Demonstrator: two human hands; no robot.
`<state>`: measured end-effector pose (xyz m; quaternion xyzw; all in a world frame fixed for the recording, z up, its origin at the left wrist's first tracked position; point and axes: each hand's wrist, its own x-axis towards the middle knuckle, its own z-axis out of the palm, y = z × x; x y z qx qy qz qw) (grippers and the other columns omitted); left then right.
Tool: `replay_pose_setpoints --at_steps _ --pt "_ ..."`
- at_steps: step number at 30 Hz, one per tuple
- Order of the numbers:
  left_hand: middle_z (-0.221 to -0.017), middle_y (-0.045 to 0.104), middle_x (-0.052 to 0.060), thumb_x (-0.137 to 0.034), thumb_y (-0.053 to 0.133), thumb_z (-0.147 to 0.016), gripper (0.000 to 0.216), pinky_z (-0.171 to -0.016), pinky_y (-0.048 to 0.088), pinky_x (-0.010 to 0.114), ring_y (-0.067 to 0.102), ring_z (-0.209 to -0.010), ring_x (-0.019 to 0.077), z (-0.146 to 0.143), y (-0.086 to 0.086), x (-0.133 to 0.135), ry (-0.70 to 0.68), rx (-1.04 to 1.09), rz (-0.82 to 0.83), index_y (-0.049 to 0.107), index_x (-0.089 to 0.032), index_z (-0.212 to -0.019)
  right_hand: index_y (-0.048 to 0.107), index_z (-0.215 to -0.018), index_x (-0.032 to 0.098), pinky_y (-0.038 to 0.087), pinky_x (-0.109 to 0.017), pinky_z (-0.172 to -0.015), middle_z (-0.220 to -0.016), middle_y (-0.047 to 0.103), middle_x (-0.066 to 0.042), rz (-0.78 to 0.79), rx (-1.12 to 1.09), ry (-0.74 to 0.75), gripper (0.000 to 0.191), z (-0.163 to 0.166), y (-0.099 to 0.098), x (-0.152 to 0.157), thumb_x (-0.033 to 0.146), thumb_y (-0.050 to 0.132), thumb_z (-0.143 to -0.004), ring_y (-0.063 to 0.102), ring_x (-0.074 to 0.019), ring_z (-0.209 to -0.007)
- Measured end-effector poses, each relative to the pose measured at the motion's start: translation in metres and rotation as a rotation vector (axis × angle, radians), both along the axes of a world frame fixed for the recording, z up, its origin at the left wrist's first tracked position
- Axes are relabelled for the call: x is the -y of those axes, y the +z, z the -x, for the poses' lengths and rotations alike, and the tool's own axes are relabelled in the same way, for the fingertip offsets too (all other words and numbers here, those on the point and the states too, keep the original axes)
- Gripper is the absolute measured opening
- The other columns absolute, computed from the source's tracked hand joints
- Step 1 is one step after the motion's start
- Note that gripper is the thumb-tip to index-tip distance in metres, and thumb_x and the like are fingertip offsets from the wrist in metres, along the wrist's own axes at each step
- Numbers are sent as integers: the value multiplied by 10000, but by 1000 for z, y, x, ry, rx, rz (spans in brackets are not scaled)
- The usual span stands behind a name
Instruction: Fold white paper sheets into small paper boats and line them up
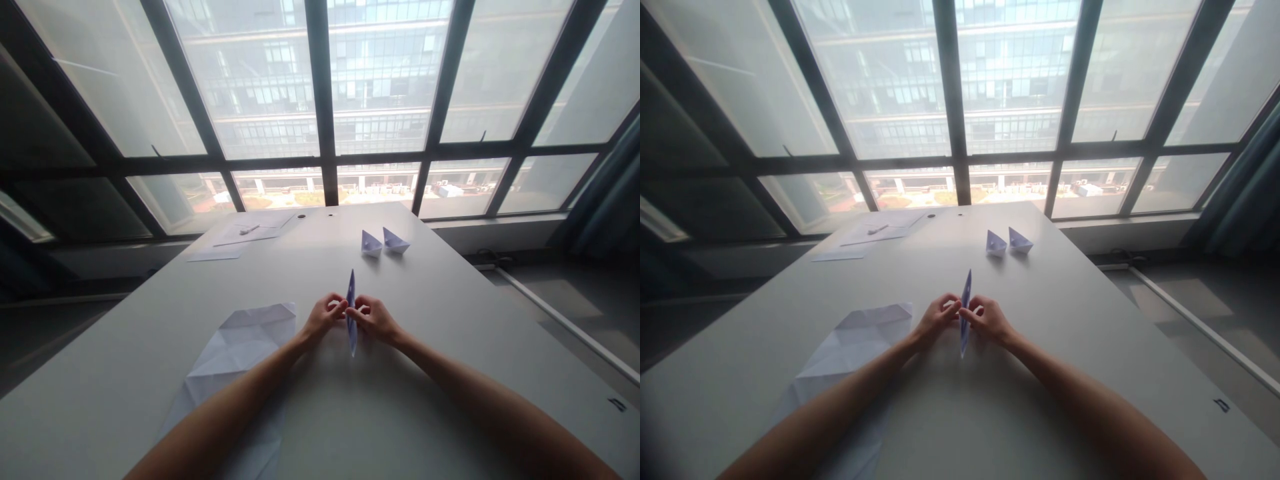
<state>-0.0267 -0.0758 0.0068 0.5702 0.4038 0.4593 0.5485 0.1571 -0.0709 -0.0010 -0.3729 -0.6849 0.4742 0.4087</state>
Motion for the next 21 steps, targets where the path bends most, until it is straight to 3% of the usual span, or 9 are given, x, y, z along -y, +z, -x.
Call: replay_pose_setpoints --at_steps 7,11,17,21 --pt "-984 656 64 -305 645 -815 238 -720 555 300 660 -871 207 2 -3 -2 185 -29 0 576 -161 -992 584 -853 164 504 -270 -528 -749 648 -19 79 -29 43 455 -7 -2 -8 604 689 -802 647 -165 -592" --pt "-974 641 68 -266 646 -792 301 -659 537 269 655 -824 189 3 -9 -5 248 -15 37 524 -174 -1051 592 -920 166 522 -284 -548 -749 663 -21 129 -14 92 430 -10 1 -9 566 697 -799 642 -163 -594" --pt "-1037 638 86 -291 764 -731 440 -661 552 287 673 -867 214 4 -9 -5 190 27 40 507 -184 -1071 570 -814 175 457 -231 -480 -700 655 -7 194 -27 -72 136 -7 4 -8 274 649 -765 601 -138 -549" --pt "-1054 655 94 -366 826 -707 573 -672 558 302 691 -847 218 6 -6 -4 27 14 23 508 -189 -1149 581 -757 164 402 -217 -450 -642 637 -1 205 6 -94 131 -5 3 -8 279 639 -737 561 -130 -518"
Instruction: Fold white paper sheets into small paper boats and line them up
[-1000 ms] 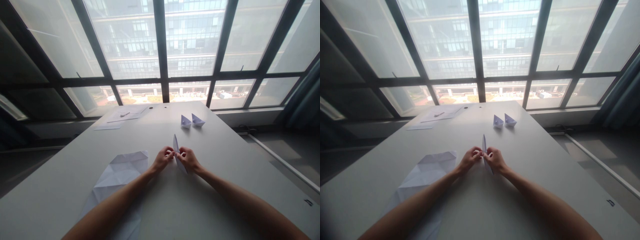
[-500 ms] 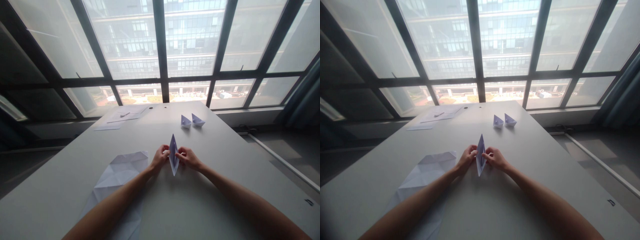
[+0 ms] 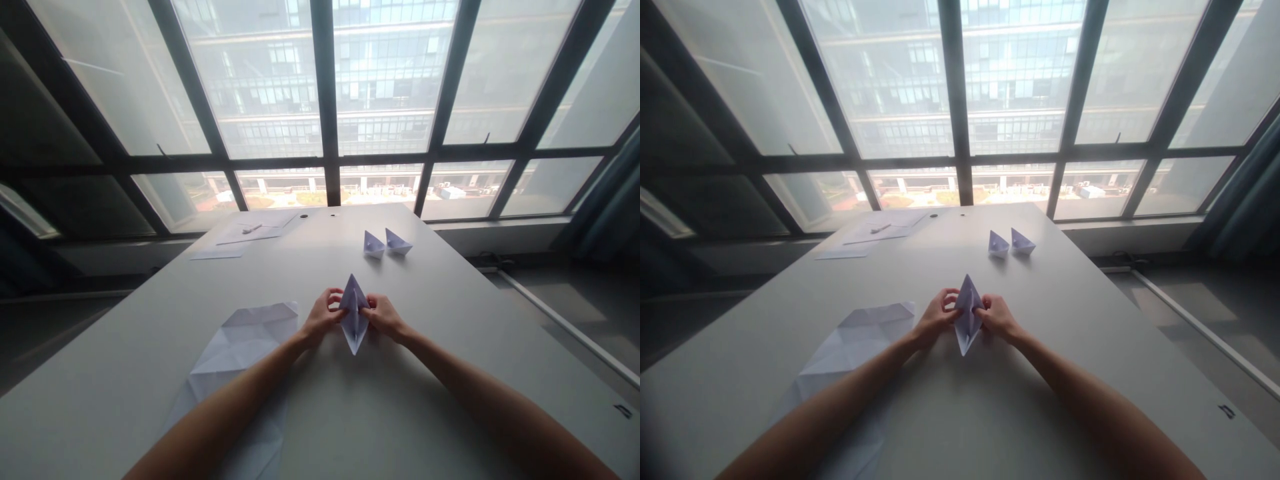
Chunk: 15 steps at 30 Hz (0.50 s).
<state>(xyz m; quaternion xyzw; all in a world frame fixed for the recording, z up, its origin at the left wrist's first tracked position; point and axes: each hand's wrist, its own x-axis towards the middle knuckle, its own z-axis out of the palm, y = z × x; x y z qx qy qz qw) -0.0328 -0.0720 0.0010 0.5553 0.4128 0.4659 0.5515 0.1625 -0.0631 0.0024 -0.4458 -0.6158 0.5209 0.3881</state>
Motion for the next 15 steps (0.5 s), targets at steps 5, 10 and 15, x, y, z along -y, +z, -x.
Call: replay_pose_setpoints --at_steps 5,10,15 --pt "-1080 656 118 -368 847 -701 623 -732 556 323 692 -919 252 2 4 -1 -90 -51 -22 539 -166 -1204 605 -706 153 362 -214 -469 -629 624 3 -64 39 -9 154 -2 -2 -1 293 669 -714 538 -127 -550" --pt "-1071 671 129 -353 851 -680 617 -736 547 324 690 -922 262 0 6 -2 -92 -74 -7 578 -150 -1195 572 -703 171 388 -220 -468 -621 606 7 -12 48 -58 119 -4 -4 -2 265 642 -688 551 -136 -549" --pt "-990 705 114 -325 845 -677 580 -752 537 327 691 -905 260 -1 6 -1 -81 -30 8 595 -137 -1166 521 -676 193 400 -229 -464 -576 555 32 69 4 -72 108 -6 -4 -4 253 608 -658 517 -125 -510"
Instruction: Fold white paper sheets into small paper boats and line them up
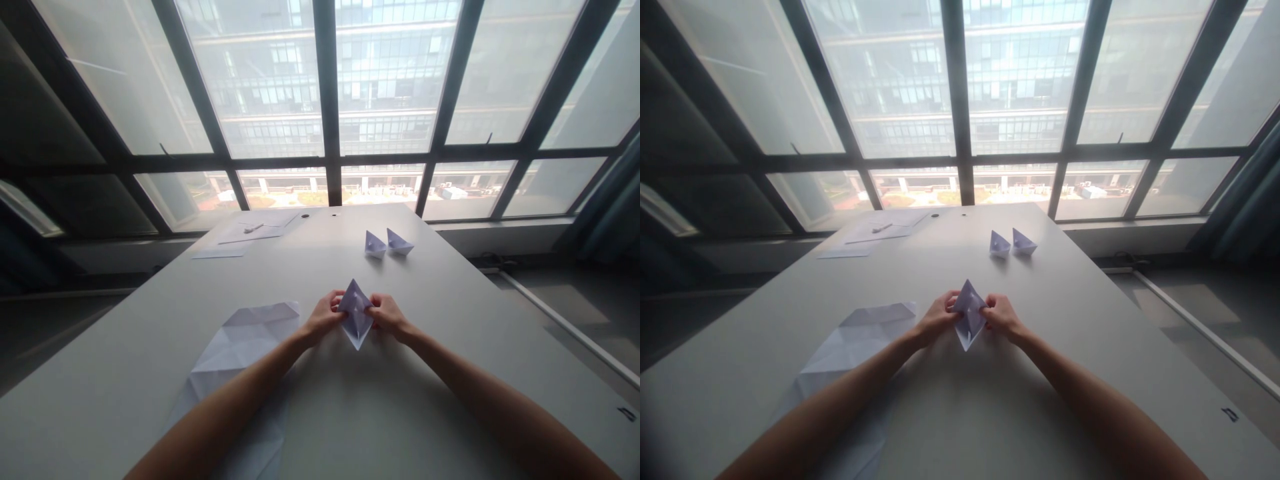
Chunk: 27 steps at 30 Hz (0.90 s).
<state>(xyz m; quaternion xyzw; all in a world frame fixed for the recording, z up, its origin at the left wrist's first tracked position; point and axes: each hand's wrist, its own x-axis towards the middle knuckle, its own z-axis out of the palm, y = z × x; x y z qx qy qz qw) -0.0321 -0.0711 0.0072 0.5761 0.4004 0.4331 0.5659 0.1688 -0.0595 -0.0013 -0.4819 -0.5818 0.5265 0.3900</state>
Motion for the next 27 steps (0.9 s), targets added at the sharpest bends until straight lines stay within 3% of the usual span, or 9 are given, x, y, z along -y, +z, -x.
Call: replay_pose_setpoints --at_steps 8,12,18,27 --pt "-864 728 75 -254 768 -727 464 -681 513 283 697 -795 233 3 -2 -1 -13 -21 30 609 -126 -1144 505 -768 199 352 -217 -501 -636 611 21 -22 -70 35 162 -1 1 -1 248 614 -660 550 -138 -572" --pt "-859 730 72 -194 715 -718 437 -639 490 259 683 -740 211 2 -2 -1 -19 -43 31 610 -123 -1136 531 -878 191 386 -226 -522 -705 665 -6 4 -118 63 241 -1 2 -1 243 623 -662 595 -160 -613" --pt "-831 698 46 -266 709 -753 372 -608 445 235 646 -709 185 0 -3 -1 -9 -79 -1 631 -130 -1090 558 -1000 185 444 -249 -566 -781 698 -24 24 -143 102 329 -2 2 -3 223 605 -676 638 -182 -662" --pt "-790 684 48 -300 678 -785 224 -534 391 232 599 -643 176 -1 -3 -4 3 -163 -23 685 -128 -928 585 -993 175 469 -262 -606 -807 694 -30 -17 -102 143 300 -2 1 -3 186 587 -693 635 -183 -686"
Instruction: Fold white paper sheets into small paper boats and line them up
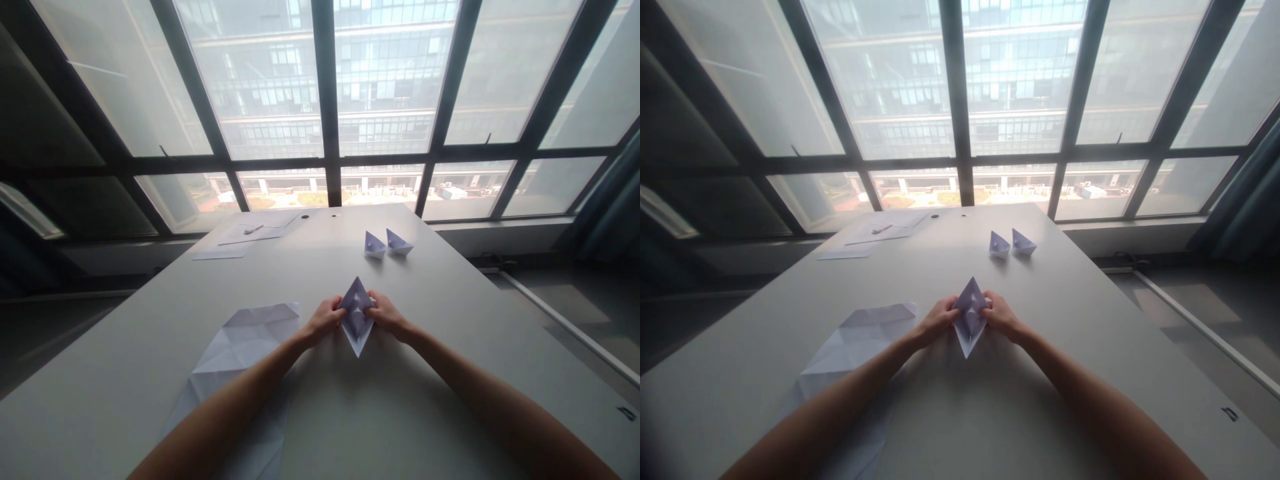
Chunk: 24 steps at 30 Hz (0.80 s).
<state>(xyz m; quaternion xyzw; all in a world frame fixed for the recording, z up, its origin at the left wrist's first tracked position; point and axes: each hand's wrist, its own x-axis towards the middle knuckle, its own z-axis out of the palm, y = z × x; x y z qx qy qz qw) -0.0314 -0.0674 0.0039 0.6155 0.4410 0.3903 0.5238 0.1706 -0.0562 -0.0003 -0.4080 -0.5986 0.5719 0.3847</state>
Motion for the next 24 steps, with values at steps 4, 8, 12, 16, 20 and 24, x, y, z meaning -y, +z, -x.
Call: replay_pose_setpoints --at_steps 4,8,12,16,20,24 --pt "-755 661 37 -281 655 -786 200 -514 374 228 559 -598 153 0 1 0 13 -17 7 684 -125 -908 588 -981 175 462 -258 -599 -803 687 -24 -12 10 2 290 -1 -1 -2 173 569 -692 631 -179 -681" --pt "-737 642 30 -268 660 -770 200 -510 367 224 542 -586 145 0 2 1 21 -25 4 678 -122 -906 584 -979 170 460 -256 -597 -802 683 -24 -10 12 18 299 -2 -1 -3 152 545 -683 630 -175 -678" --pt "-741 646 29 -289 679 -762 215 -524 363 224 549 -597 147 -1 1 1 25 -6 17 669 -123 -897 577 -967 172 447 -248 -570 -769 672 -16 -2 53 -1 286 -1 2 -2 152 545 -683 615 -166 -643" --pt "-732 644 31 -353 710 -757 271 -531 363 222 556 -594 146 -3 3 2 38 6 42 656 -114 -872 564 -965 173 455 -253 -561 -765 666 -18 17 52 5 268 -1 7 0 183 576 -697 614 -168 -636" --pt "-728 649 36 -351 699 -756 263 -558 392 231 586 -625 166 -5 5 4 31 4 35 660 -110 -855 553 -1005 176 468 -263 -566 -797 679 -28 34 42 56 287 -3 13 2 243 616 -733 628 -176 -648" --pt "-743 665 43 -320 661 -758 221 -584 428 240 608 -658 178 -7 7 5 69 -37 10 663 -112 -833 540 -1032 175 425 -240 -527 -765 677 -23 -35 91 50 295 -3 12 2 271 634 -770 604 -159 -605"
